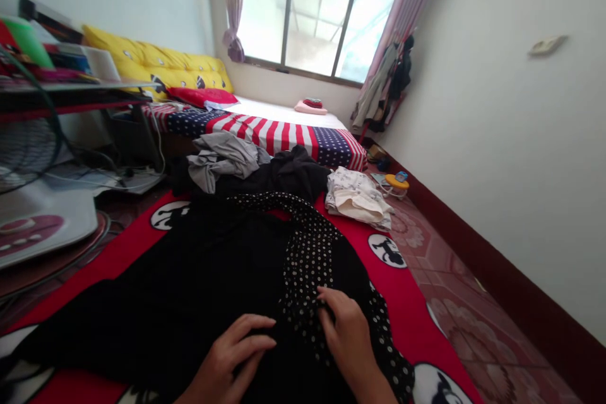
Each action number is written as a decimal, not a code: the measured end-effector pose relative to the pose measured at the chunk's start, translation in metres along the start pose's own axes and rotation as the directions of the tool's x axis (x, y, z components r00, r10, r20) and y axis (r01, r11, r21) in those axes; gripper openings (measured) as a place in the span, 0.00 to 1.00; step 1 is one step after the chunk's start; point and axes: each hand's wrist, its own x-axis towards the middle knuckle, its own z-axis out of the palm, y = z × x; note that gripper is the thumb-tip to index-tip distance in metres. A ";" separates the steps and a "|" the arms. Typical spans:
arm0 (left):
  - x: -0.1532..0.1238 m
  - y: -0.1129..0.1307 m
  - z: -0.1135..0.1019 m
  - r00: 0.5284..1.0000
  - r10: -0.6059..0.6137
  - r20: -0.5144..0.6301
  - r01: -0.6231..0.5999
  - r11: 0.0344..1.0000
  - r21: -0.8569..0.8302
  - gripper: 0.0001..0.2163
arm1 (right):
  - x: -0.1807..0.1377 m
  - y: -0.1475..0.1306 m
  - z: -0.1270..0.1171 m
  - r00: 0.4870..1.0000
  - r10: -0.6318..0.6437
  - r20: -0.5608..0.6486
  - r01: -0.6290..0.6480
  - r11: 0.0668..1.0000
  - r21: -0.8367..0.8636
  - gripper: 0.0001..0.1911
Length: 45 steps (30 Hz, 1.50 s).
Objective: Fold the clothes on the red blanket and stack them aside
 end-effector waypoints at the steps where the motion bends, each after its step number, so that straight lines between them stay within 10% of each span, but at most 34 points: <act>1: 0.000 0.002 -0.002 1.000 -0.027 0.001 0.027 0.997 -0.075 0.12 | 0.006 -0.005 -0.006 0.998 0.045 -0.053 -0.044 0.999 0.016 0.11; 6: 0.007 0.020 -0.010 0.946 -0.307 0.106 0.309 0.748 -0.588 0.17 | 0.024 -0.064 -0.041 0.952 0.141 -0.271 -0.098 0.981 0.166 0.12; 10: 0.013 0.041 -0.020 0.891 -0.443 0.102 0.294 0.391 -0.872 0.37 | 0.010 -0.123 -0.023 0.985 -0.016 -0.170 0.068 0.950 0.305 0.08; 14: 0.016 0.047 -0.042 0.654 -0.755 -0.045 0.387 0.385 -0.838 0.27 | -0.012 -0.149 0.010 0.944 -0.319 0.084 0.253 0.863 0.436 0.18; 17: 0.023 0.042 -0.061 0.510 -0.858 -0.062 0.423 0.314 -0.850 0.22 | -0.014 -0.133 0.016 0.962 -0.270 0.030 0.216 0.826 0.521 0.14; 21: 0.033 0.040 -0.078 0.508 -0.861 -0.024 0.395 0.259 -0.881 0.17 | 0.005 -0.072 0.009 0.978 -0.071 -0.198 0.123 0.955 0.268 0.24; 25: 0.049 0.048 -0.090 0.559 -0.829 0.006 0.401 0.264 -0.877 0.13 | 0.032 -0.013 0.014 1.000 -0.009 -0.028 0.008 0.999 -0.042 0.39; 33: 0.076 0.054 -0.125 0.680 -0.733 0.015 0.452 0.402 -0.796 0.12 | 0.057 0.010 0.009 0.980 0.006 -0.200 0.002 0.999 0.037 0.20; 38: 0.063 0.021 -0.159 0.630 -0.775 0.041 0.581 0.436 -0.688 0.15 | 0.037 0.011 -0.011 0.922 -0.109 -0.370 0.114 0.993 -0.010 0.18; 45: 0.008 -0.053 -0.170 0.511 -0.852 0.113 0.798 0.422 -0.431 0.21 | -0.003 0.021 -0.002 0.944 -0.291 -0.155 0.282 0.956 -0.079 0.16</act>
